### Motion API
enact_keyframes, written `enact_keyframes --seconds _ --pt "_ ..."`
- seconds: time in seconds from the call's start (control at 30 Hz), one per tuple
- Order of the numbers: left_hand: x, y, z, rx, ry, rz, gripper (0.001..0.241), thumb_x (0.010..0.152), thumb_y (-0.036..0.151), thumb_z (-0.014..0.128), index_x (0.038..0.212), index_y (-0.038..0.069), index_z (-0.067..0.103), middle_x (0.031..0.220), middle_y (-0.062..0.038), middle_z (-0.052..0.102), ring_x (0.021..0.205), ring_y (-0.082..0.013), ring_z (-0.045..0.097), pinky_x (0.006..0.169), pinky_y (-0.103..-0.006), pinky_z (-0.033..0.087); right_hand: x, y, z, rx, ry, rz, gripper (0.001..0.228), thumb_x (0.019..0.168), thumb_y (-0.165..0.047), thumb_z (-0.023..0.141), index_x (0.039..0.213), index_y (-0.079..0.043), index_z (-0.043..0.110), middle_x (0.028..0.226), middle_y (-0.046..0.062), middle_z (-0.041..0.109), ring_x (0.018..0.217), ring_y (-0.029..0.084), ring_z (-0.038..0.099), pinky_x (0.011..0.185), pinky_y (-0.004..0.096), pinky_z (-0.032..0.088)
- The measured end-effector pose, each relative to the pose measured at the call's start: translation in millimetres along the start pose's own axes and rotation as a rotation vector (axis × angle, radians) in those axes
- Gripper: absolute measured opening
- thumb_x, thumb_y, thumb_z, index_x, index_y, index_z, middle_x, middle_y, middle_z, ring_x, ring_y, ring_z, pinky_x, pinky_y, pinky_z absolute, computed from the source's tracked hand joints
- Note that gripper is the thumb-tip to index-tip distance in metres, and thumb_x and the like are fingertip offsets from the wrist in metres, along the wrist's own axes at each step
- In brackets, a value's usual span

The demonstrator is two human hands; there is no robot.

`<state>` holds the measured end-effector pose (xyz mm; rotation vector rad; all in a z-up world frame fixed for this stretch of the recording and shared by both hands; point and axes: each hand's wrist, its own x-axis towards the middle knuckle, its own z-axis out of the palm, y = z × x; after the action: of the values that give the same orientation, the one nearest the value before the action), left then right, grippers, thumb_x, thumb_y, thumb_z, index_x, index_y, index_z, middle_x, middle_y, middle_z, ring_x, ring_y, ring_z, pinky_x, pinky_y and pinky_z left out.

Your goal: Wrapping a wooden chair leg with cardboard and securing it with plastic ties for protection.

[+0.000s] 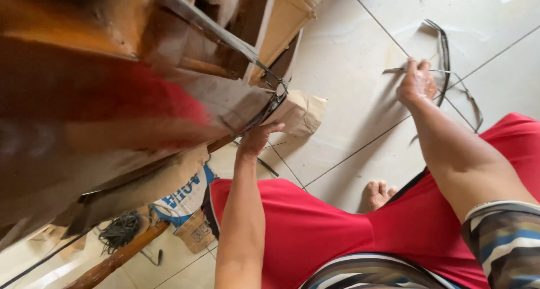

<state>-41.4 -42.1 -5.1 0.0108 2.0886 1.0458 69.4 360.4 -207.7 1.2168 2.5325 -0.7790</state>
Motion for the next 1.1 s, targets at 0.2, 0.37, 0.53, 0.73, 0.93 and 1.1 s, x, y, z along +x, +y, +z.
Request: enact_keyframes --seconds 0.2,0.37,0.53,0.73,0.93,1.1 --pt "-3 14 1 -0.104 -0.043 -0.088 0.064 0.080 0.034 0.069 0.139 0.009 0.064 0.152 -0.008 0.059 0.145 -0.0256 0.050 0.121 -0.0404 0.035 28 25 37 -0.212 0.215 -0.037 0.029 0.098 0.005 0.042 0.122 0.007 0.059 0.146 0.034 0.045 0.108 0.051 0.060 0.085 0.059 0.052" --pt "6 -6 -1 -0.162 -0.091 0.062 0.044 0.084 0.027 0.068 0.124 0.010 0.073 0.131 -0.003 0.071 0.129 -0.0231 0.063 0.115 -0.0394 0.044 11 6 42 -0.544 0.066 -0.087 0.040 0.082 -0.010 0.065 0.122 -0.002 0.067 0.117 0.019 0.071 0.108 0.036 0.060 0.089 0.046 0.041" --pt "33 -61 7 -0.336 0.008 0.366 0.051 0.074 0.002 0.086 0.124 0.001 0.074 0.130 -0.013 0.070 0.128 -0.0343 0.060 0.116 -0.0550 0.040 -32 -105 39 0.479 0.040 -0.158 0.017 0.104 -0.012 0.059 0.116 0.000 0.053 0.084 0.017 0.065 0.071 0.035 0.071 0.059 0.046 0.060" --pt "39 -68 13 -0.297 0.043 0.420 0.048 0.075 -0.002 0.083 0.122 -0.002 0.074 0.125 -0.018 0.072 0.124 -0.0408 0.062 0.113 -0.0576 0.041 -57 -235 30 0.456 -0.239 -0.538 0.018 0.094 -0.022 0.069 0.108 -0.010 0.070 0.081 0.010 0.072 0.069 0.022 0.074 0.062 0.039 0.061" --pt "34 -58 7 -0.312 0.062 0.424 0.045 0.074 -0.002 0.084 0.118 0.003 0.076 0.126 -0.011 0.073 0.123 -0.0313 0.064 0.116 -0.0521 0.041 -27 -250 94 0.176 -0.355 -1.043 0.015 0.089 -0.003 0.061 0.094 0.009 0.067 0.078 0.027 0.068 0.074 0.043 0.069 0.080 0.052 0.057" --pt "41 -57 4 -0.171 0.063 0.330 0.043 0.077 0.014 0.086 0.118 0.008 0.077 0.127 -0.008 0.073 0.124 -0.0327 0.064 0.117 -0.0514 0.042 33 -224 162 0.238 -0.542 -0.868 0.012 0.075 -0.005 0.067 0.084 0.003 0.066 0.076 0.022 0.067 0.075 0.040 0.068 0.072 0.052 0.055"
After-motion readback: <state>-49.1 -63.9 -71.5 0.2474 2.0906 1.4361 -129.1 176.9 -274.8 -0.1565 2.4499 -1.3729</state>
